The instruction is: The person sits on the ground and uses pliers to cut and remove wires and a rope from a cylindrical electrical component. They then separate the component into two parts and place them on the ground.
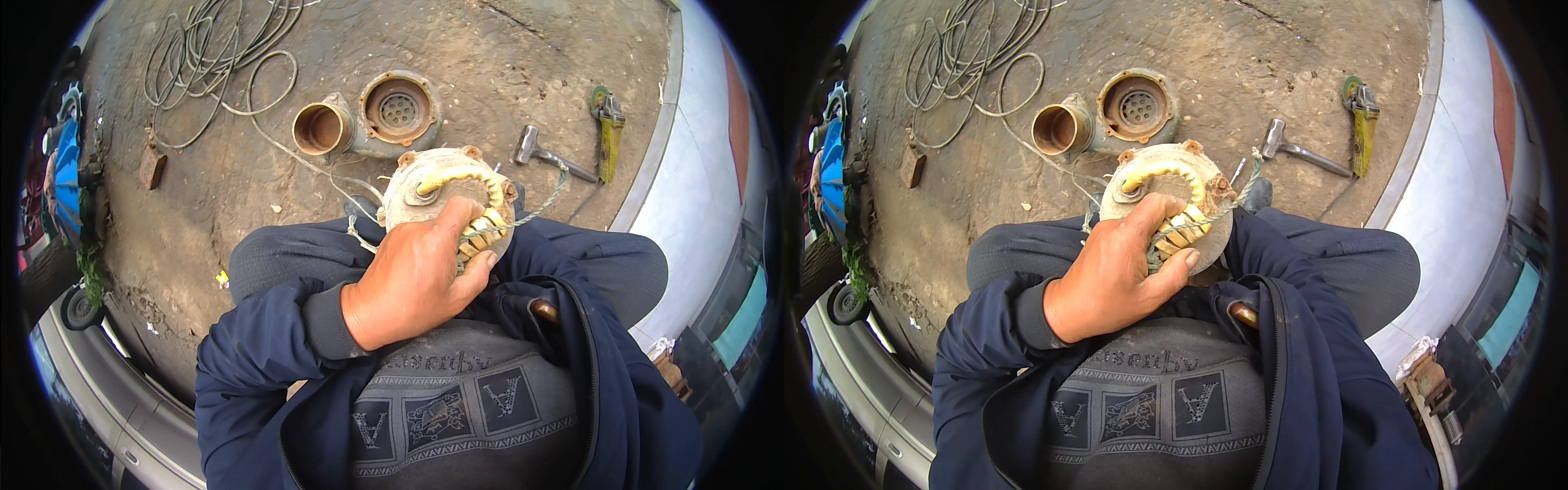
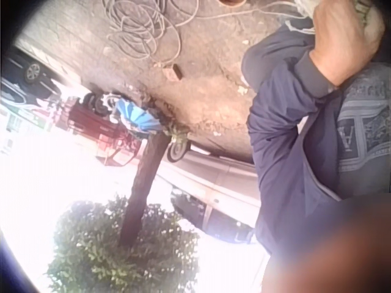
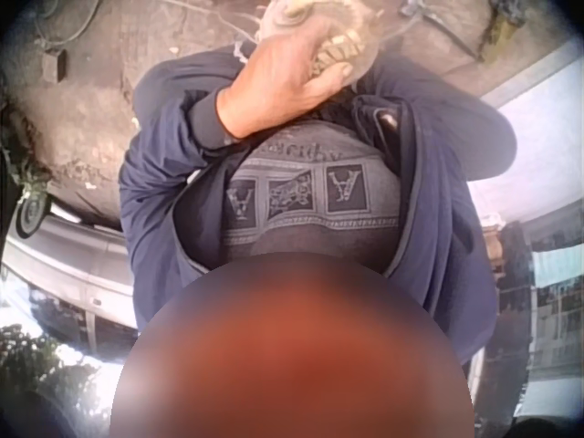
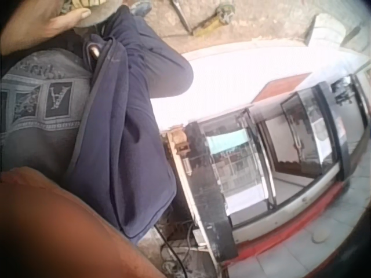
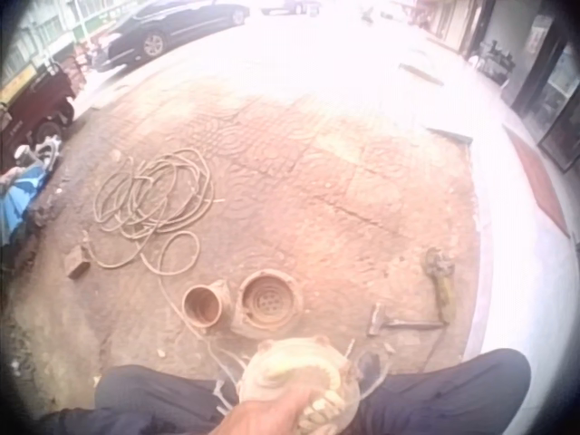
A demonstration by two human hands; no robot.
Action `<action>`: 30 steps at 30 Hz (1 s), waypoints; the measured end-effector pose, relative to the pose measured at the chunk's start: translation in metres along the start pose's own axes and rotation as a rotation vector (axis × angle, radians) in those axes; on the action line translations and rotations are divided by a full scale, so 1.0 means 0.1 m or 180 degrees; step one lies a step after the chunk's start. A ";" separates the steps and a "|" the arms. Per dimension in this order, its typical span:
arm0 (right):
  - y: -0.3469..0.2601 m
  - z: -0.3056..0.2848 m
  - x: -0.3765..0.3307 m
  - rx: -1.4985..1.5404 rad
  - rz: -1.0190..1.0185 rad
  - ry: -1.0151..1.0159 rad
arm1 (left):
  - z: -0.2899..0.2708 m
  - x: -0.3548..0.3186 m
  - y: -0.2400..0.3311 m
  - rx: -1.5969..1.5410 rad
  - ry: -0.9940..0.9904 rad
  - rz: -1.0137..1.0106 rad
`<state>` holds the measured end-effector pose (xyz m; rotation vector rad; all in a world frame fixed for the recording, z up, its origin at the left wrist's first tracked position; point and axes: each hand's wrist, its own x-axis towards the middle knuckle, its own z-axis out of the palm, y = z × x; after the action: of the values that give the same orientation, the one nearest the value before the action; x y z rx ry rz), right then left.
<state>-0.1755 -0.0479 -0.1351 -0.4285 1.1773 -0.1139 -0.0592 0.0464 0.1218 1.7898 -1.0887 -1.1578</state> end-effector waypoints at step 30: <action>0.05 -0.38 -0.05 -0.0197 0.0027 0.0468 | -0.69 -0.14 -0.12 -0.0915 0.0104 -0.0281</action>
<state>-0.2130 -0.0522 -0.1445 -0.4758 1.3297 -0.1032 0.0048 0.0727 0.1378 1.6377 -0.7859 -1.2633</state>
